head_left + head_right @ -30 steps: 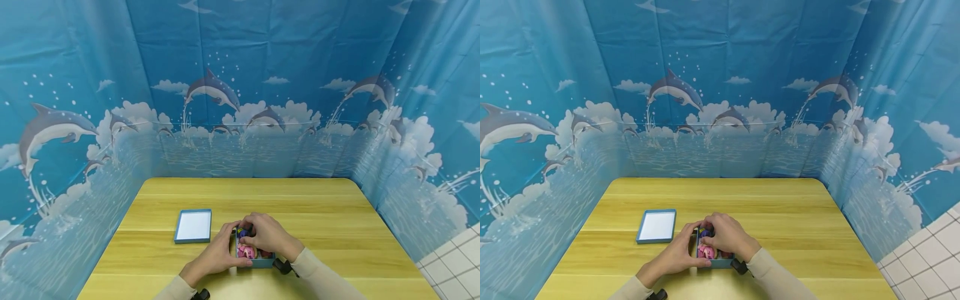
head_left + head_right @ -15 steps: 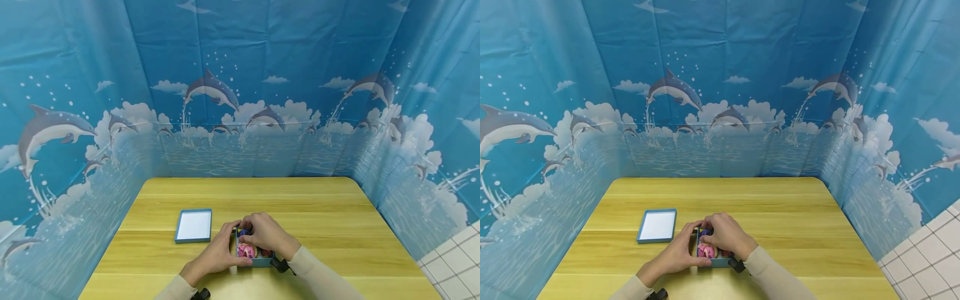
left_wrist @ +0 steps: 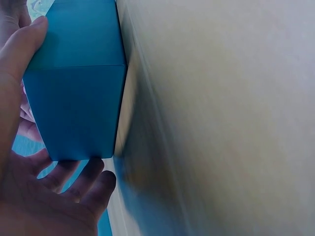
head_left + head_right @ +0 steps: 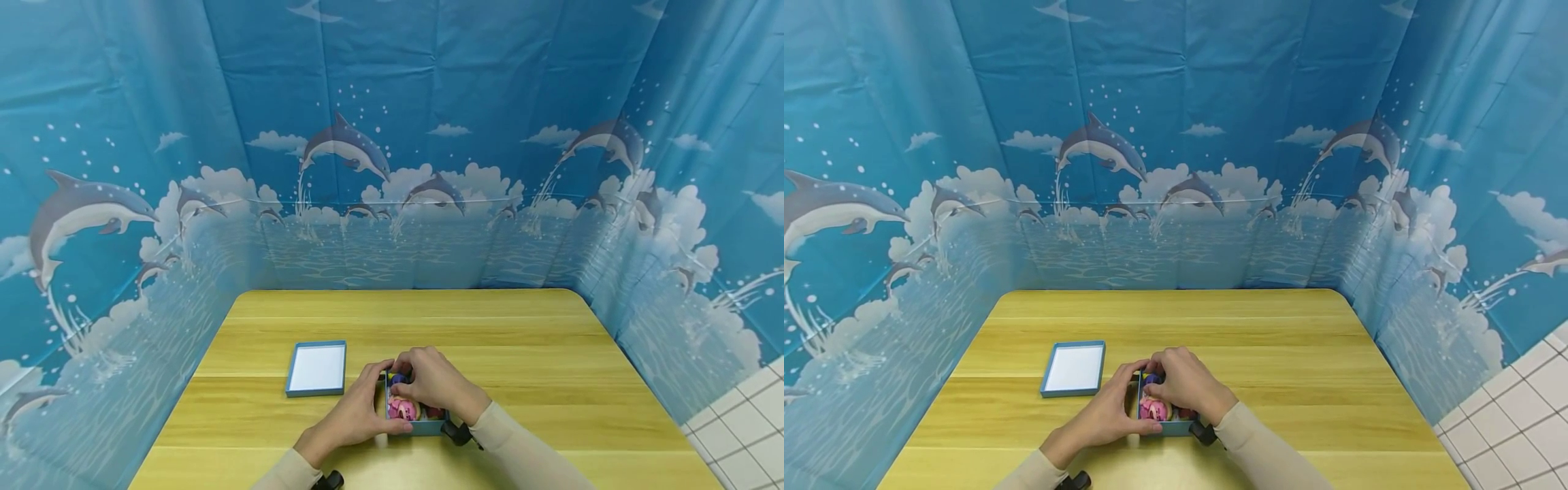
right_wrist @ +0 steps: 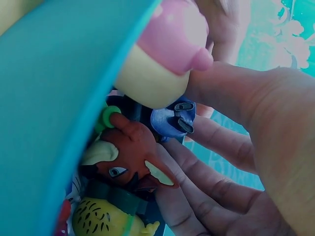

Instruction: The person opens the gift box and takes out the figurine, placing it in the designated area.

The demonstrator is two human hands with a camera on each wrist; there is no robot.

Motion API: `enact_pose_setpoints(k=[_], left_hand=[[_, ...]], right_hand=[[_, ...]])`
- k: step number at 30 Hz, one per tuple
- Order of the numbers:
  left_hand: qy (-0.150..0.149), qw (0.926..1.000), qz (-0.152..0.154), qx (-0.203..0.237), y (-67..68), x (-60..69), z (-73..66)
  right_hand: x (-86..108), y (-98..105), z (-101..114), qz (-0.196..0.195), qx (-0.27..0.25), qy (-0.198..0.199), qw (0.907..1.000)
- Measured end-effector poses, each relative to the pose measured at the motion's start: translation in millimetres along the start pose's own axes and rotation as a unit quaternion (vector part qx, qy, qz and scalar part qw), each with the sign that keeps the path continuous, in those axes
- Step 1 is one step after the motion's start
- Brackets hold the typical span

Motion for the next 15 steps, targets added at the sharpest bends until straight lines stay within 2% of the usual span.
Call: enact_pose_setpoints(k=[8,15], left_hand=[[0.001,1.0,0.0,0.002,0.4,-0.8,0.2],[-0.001,1.0,0.001,0.008,-0.7,-0.9,1.3]], right_hand=[[0.2,-1.2,-2.6,-0.005,0.004,-0.003,1.0],[2.4,-1.5,-5.1,-0.002,-0.021,-0.018,0.9996]])
Point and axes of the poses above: each hand's wrist, its own x-axis away from the middle knuckle, its own y-axis out of the back of the hand, z = x × y, the point moved 6 cm from there along -x, towards the middle knuckle, and after that the axes turned 1 degree about z, right-handed, at the moved point
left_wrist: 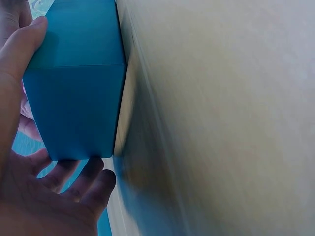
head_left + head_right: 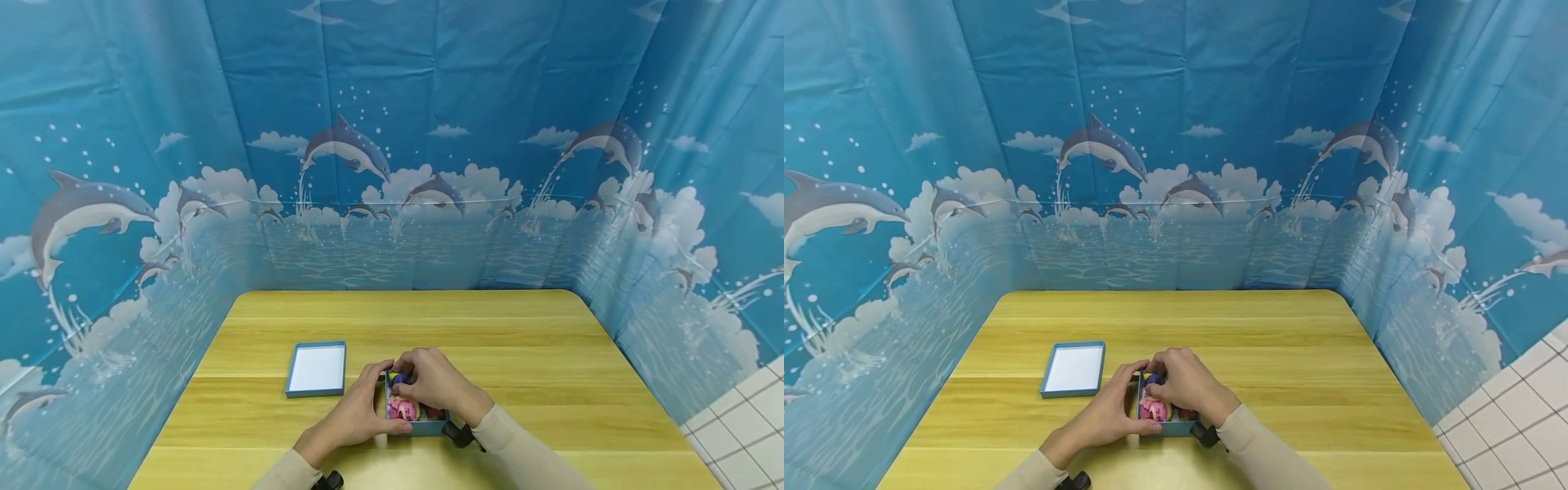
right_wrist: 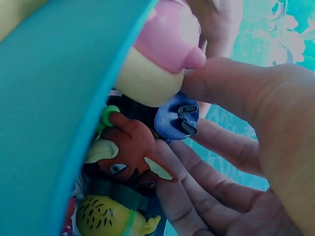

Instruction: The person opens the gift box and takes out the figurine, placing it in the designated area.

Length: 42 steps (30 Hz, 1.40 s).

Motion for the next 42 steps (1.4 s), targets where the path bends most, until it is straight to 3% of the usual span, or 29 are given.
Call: enact_pose_setpoints(k=[24,42], left_hand=[[0.0,1.0,-0.001,0.005,-1.0,-0.8,1.1],[0.002,1.0,-0.008,0.001,-1.0,-0.3,1.7]], right_hand=[[9.0,10,-1,-0.026,-0.036,-0.006,0.999],[15.0,20,-11,-0.027,-0.068,-0.041,0.9965]])
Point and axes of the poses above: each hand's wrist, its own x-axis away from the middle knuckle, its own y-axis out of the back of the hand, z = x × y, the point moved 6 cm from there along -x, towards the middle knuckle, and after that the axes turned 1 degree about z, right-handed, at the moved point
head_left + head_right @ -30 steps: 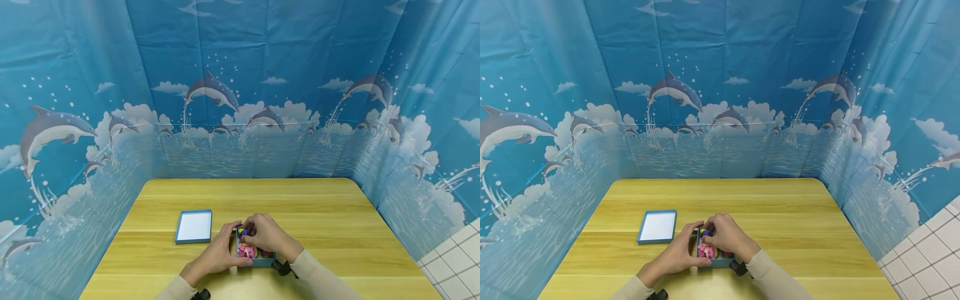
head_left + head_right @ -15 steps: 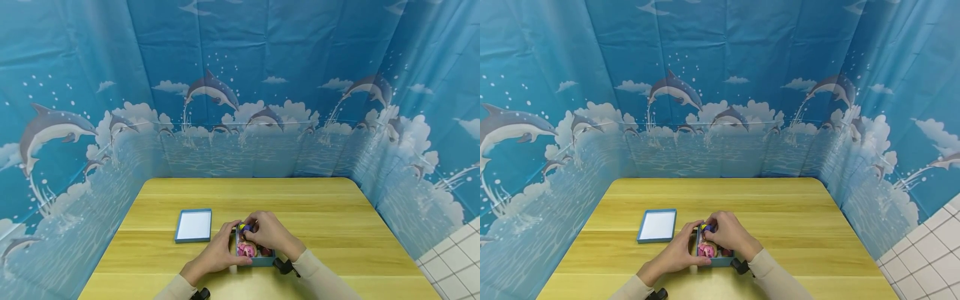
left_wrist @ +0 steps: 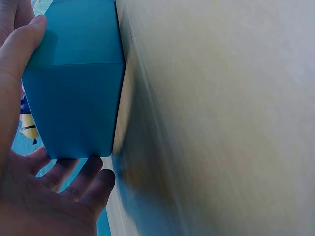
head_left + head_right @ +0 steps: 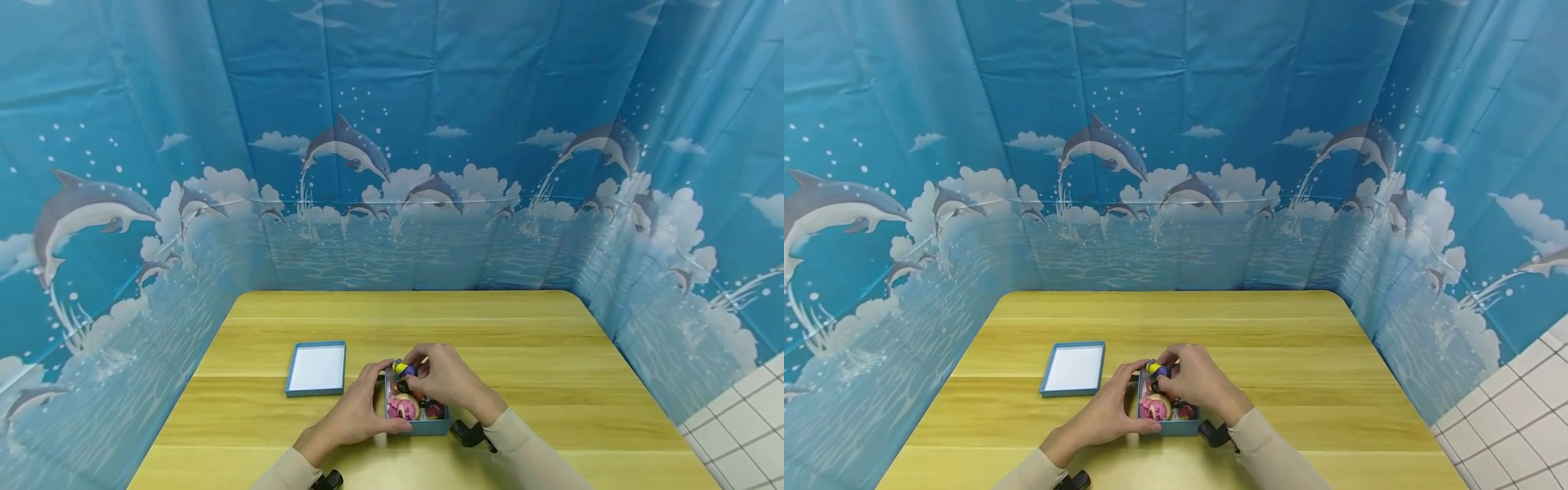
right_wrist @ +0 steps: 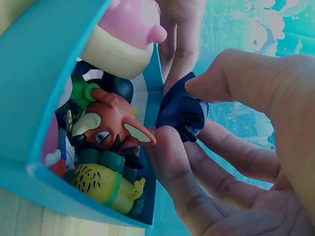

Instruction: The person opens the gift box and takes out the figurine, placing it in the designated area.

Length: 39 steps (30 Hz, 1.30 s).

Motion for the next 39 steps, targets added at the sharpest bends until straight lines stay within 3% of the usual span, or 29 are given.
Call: enact_pose_setpoints(k=[26,39], left_hand=[[-0.005,1.0,-0.002,-0.001,0.7,0.9,-0.8],[-0.001,1.0,0.001,0.002,1.4,2.2,-3.2]], right_hand=[[7.8,9,-12,-0.004,-0.038,0.019,0.9991],[10.8,14,-15,-0.028,-0.053,-0.003,0.9982]])
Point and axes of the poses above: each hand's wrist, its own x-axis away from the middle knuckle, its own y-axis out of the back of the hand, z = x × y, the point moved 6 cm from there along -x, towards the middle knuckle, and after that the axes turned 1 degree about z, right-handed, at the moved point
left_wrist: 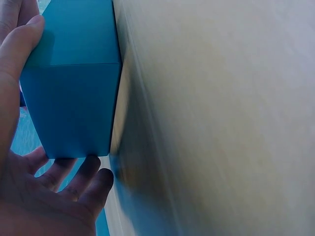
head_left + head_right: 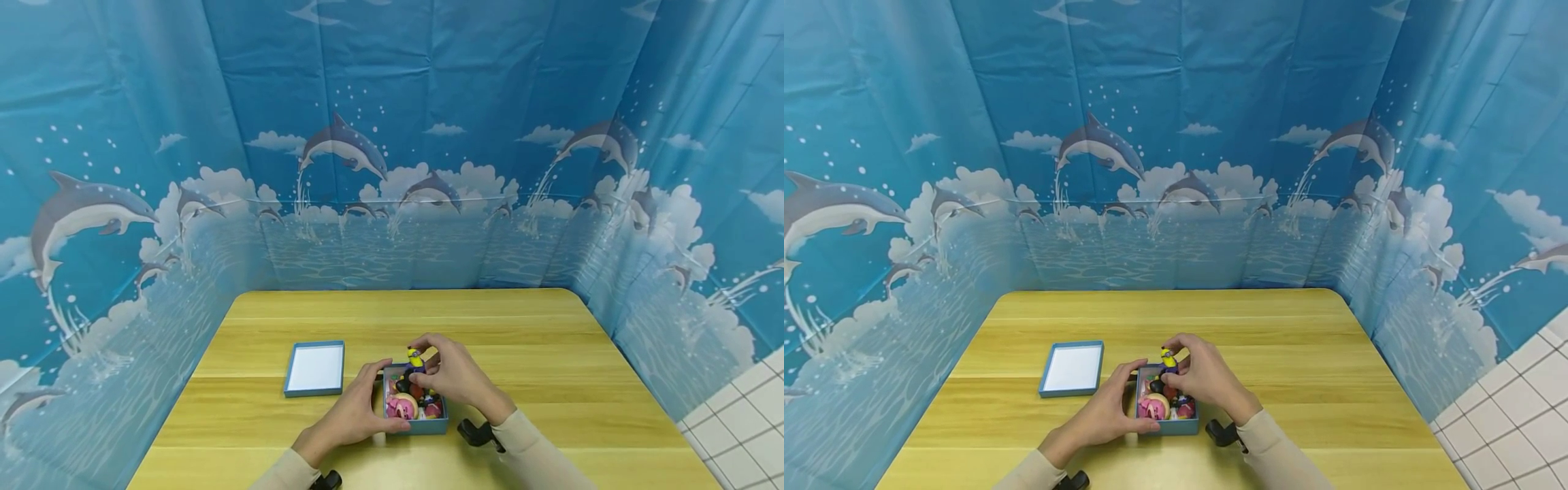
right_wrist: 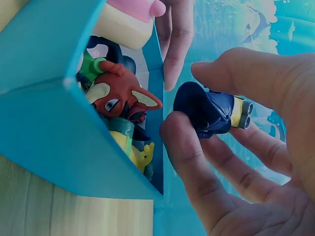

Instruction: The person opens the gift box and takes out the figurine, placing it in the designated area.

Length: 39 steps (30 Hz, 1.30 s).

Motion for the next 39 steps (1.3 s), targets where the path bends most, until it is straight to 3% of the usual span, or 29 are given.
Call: enact_pose_setpoints(k=[21,39], left_hand=[[-0.003,0.9999,-0.002,0.014,-1.6,1.2,3.3],[-0.002,1.0,-0.006,0.007,-1.8,0.3,2.8]], right_hand=[[0.3,5,-5,-0.008,0.006,0.007,0.9999],[2.5,13,-14,-0.022,0.023,-0.029,0.9991]])
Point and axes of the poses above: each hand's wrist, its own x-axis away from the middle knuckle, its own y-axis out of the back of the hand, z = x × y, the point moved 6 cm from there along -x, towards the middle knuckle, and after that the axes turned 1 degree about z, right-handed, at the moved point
